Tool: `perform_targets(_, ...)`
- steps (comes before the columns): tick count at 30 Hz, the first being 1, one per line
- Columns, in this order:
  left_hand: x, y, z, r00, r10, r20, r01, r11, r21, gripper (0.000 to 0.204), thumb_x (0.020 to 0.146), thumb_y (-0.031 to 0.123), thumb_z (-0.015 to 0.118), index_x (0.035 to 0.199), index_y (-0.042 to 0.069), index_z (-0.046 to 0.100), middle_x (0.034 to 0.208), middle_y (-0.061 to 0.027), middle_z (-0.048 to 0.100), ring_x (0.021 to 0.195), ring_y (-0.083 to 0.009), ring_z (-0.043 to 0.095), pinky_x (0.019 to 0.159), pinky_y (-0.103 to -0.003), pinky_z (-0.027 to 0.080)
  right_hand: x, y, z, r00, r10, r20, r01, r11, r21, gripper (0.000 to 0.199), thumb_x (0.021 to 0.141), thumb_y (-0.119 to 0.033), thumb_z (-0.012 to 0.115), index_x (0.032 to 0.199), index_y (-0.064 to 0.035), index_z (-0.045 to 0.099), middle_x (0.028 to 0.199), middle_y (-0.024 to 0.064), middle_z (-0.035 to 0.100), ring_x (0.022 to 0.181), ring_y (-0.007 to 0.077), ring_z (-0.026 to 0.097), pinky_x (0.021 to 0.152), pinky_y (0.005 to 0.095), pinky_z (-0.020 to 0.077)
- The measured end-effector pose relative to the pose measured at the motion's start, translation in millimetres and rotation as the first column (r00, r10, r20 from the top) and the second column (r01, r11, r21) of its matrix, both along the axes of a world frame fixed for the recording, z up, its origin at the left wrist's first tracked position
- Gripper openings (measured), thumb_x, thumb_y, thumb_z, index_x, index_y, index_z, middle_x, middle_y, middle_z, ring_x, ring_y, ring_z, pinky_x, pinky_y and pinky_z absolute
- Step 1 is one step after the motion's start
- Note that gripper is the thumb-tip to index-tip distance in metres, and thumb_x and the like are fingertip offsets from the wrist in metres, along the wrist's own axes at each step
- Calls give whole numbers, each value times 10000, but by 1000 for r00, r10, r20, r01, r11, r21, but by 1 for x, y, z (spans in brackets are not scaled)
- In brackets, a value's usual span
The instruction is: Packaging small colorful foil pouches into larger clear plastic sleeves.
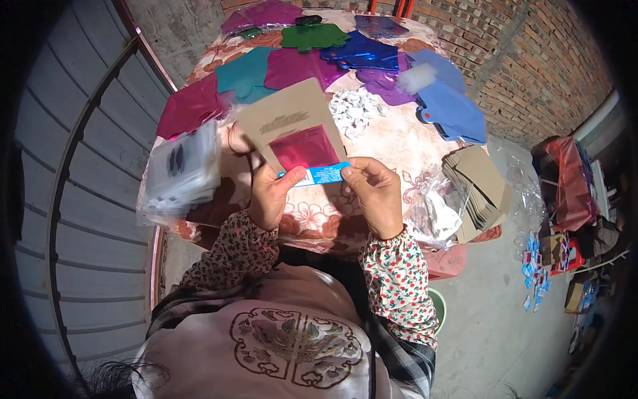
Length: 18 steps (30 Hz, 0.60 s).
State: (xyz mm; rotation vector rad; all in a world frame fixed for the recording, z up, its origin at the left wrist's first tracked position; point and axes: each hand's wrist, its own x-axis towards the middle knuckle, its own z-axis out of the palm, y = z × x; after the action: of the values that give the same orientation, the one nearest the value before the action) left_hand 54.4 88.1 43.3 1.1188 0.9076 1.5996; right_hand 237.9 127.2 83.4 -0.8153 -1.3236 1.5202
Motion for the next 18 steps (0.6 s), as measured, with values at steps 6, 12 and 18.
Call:
perform_targets(6,25,1,-6,940,246,235,-254,967,4,194,905,202,578,953,14,574,859,-21,604,778,-91,566,715,-244,454,-4,1,-3,999,-43,-22,42,998,-55,109,860,-63,605,921,27,612,721,32,612,566,78,544,518,192,434)
perform_targets(12,18,-11,-4,990,139,11,-139,990,-6,249,932,255,523,885,12,546,728,-29,575,582,-99,547,552,-241,436,-6,3,-4,994,-96,-47,92,993,-74,101,864,-69,601,892,28,605,697,50,607,553,87,548,505,199,442)
perform_targets(18,32,-11,-8,948,117,296,-122,992,0,240,973,231,424,926,12,510,763,-78,585,549,-146,551,489,-238,407,-11,1,-12,980,-185,-70,181,982,-58,106,868,-73,597,868,33,597,675,59,600,531,92,546,492,202,445)
